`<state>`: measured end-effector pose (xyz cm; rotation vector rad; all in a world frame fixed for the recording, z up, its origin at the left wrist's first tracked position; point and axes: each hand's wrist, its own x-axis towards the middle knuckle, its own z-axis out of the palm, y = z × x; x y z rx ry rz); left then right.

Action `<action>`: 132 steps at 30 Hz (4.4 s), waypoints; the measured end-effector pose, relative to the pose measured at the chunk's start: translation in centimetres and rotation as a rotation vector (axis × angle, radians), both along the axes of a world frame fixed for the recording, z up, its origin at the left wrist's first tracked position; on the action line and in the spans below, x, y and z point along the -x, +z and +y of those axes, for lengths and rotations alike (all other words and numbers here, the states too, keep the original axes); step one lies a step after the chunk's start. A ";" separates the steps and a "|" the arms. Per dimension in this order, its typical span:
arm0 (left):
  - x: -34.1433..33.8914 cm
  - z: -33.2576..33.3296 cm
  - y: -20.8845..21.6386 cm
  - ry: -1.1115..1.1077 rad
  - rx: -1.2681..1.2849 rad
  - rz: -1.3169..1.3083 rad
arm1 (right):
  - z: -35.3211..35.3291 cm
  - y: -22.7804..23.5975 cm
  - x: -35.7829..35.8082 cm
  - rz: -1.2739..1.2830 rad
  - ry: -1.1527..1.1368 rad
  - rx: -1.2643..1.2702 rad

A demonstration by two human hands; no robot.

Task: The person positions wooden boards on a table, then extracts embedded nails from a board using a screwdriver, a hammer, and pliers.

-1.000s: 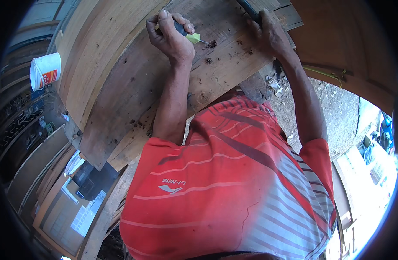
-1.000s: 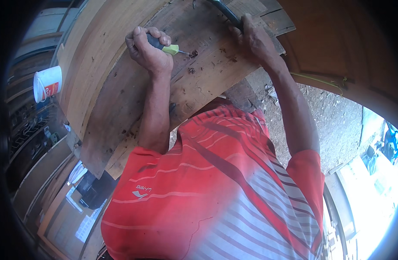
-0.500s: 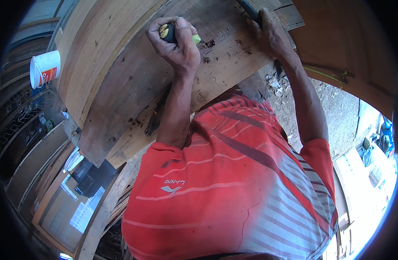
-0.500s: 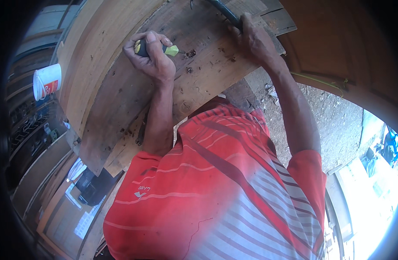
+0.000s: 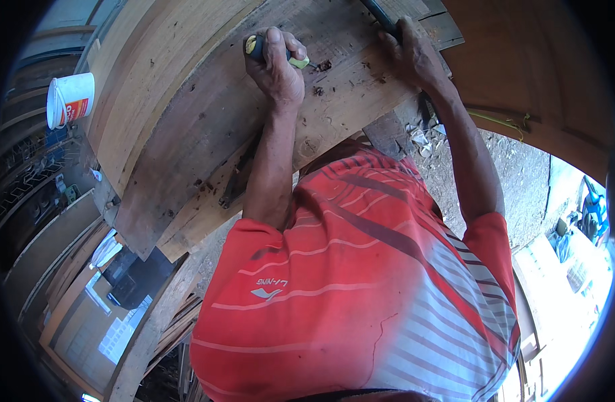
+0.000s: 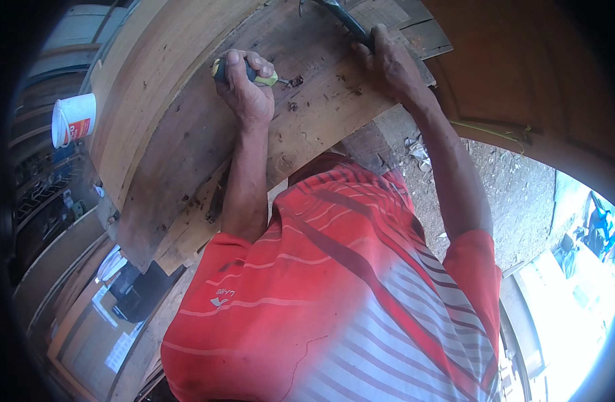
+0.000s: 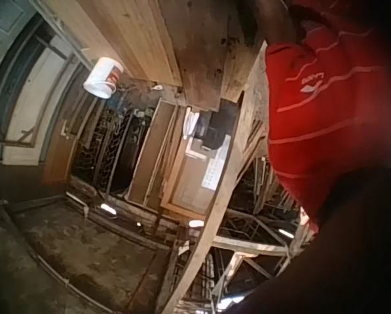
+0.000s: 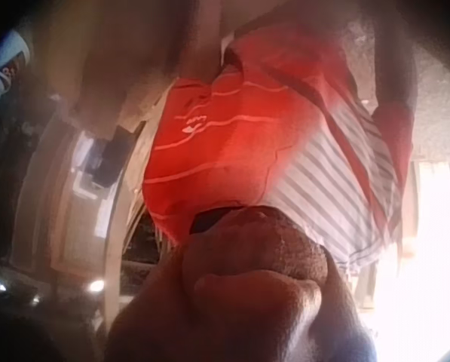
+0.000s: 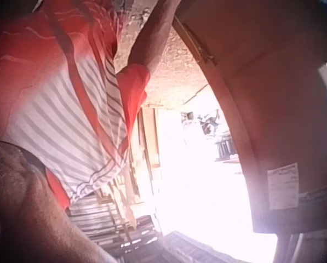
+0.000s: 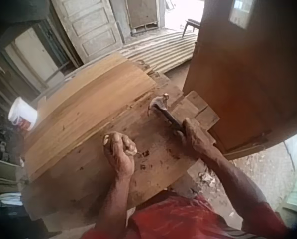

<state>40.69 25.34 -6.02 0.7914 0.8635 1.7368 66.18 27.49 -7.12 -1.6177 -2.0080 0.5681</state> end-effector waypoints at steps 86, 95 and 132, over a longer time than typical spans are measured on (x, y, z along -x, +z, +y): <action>-0.2 -0.4 3.5 0.503 -0.068 1.218 | 4.9 5.1 2.4 0.299 0.156 0.317; 3.3 2.7 1.0 0.195 0.474 0.236 | 5.1 4.6 2.6 0.308 0.157 0.336; 13.5 -6.7 4.9 -0.140 0.582 0.852 | -6.9 5.7 6.3 0.065 -0.111 0.295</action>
